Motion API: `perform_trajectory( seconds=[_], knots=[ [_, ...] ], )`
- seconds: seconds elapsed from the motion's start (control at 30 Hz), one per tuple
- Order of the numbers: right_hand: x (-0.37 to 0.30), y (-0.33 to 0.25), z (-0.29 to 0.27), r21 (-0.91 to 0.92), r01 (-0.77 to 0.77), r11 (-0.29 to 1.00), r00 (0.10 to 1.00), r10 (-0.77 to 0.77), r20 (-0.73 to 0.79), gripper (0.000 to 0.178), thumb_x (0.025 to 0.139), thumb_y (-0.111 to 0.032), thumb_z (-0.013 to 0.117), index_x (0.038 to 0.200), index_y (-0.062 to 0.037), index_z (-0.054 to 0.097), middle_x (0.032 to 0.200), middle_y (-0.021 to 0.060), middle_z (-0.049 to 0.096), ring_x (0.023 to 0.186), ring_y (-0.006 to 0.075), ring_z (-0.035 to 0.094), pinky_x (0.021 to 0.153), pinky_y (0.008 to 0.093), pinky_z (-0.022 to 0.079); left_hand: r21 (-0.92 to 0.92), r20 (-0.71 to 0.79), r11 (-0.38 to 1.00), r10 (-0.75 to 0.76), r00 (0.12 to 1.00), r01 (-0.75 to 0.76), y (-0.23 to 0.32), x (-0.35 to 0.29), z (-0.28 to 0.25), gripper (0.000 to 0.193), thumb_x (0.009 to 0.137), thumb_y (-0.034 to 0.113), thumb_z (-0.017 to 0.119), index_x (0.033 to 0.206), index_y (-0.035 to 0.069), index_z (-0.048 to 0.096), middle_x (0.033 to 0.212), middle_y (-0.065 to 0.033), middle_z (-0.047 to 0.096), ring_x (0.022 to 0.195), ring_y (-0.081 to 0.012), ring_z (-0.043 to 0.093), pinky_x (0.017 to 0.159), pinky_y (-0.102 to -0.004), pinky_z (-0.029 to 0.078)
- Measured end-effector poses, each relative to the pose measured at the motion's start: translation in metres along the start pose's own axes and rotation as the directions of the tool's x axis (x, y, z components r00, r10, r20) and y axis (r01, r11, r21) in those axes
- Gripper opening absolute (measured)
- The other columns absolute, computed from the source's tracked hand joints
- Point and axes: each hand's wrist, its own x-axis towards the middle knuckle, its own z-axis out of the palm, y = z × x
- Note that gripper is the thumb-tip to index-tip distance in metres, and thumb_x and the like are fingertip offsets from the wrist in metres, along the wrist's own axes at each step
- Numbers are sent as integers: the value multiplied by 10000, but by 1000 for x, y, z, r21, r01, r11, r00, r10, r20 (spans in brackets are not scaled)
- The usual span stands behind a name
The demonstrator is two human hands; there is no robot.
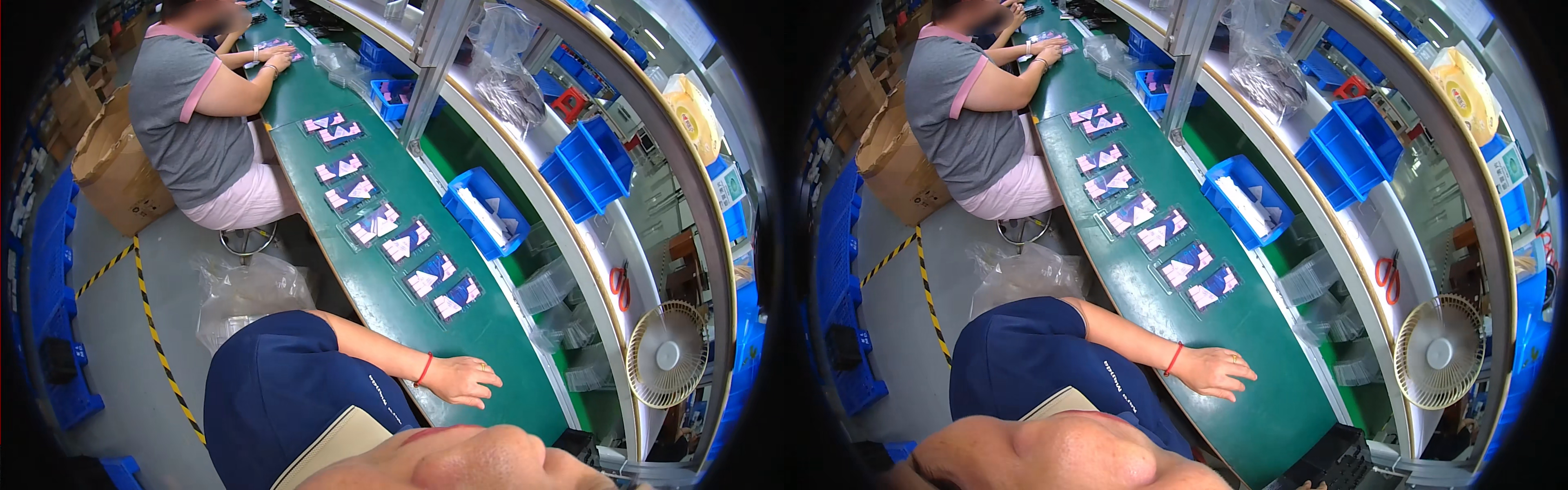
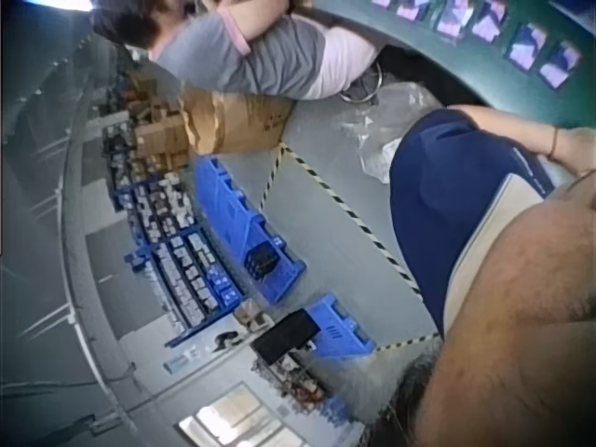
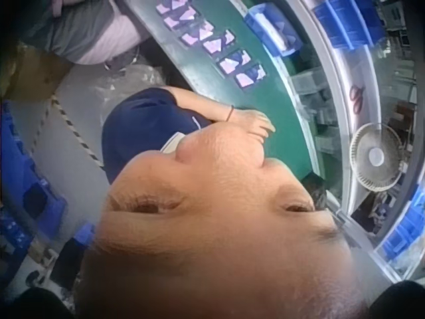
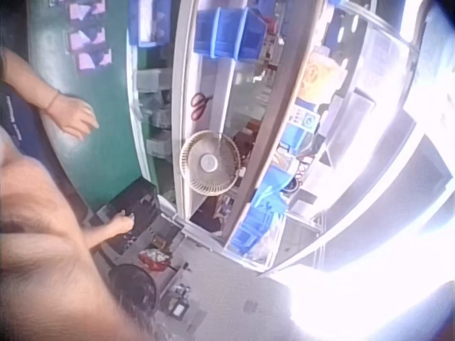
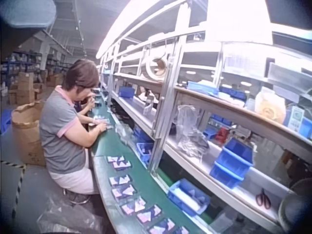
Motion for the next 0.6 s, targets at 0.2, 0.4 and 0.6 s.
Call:
perform_trajectory(
  seconds=[0.2,0.4,0.6],
  knots=[
    [6,5,-23,224,-161,961,984,140,107,383,665,-217,804,962,-3,692,895,208,681,840,344,659,785,413,505,-18,72,994,-102,992,104,-2,-15,5,207,867,253,619,816,53,600,1092,-141,567,925,-276,577,748,-393,471],
    [7,14,-61,419,-76,905,990,118,-74,313,717,-96,755,978,44,652,921,214,679,856,329,660,804,389,498,12,9,994,-110,994,109,-1,-21,7,199,869,236,615,778,60,593,1059,-113,580,889,-257,576,718,-381,468],
    [-43,23,-123,126,-279,952,953,291,-88,319,791,-238,705,998,1,665,952,190,678,884,352,643,835,425,475,15,10,997,-80,997,80,4,-20,1,174,829,225,647,772,68,599,1016,-108,605,860,-253,592,692,-366,480]
  ],
)
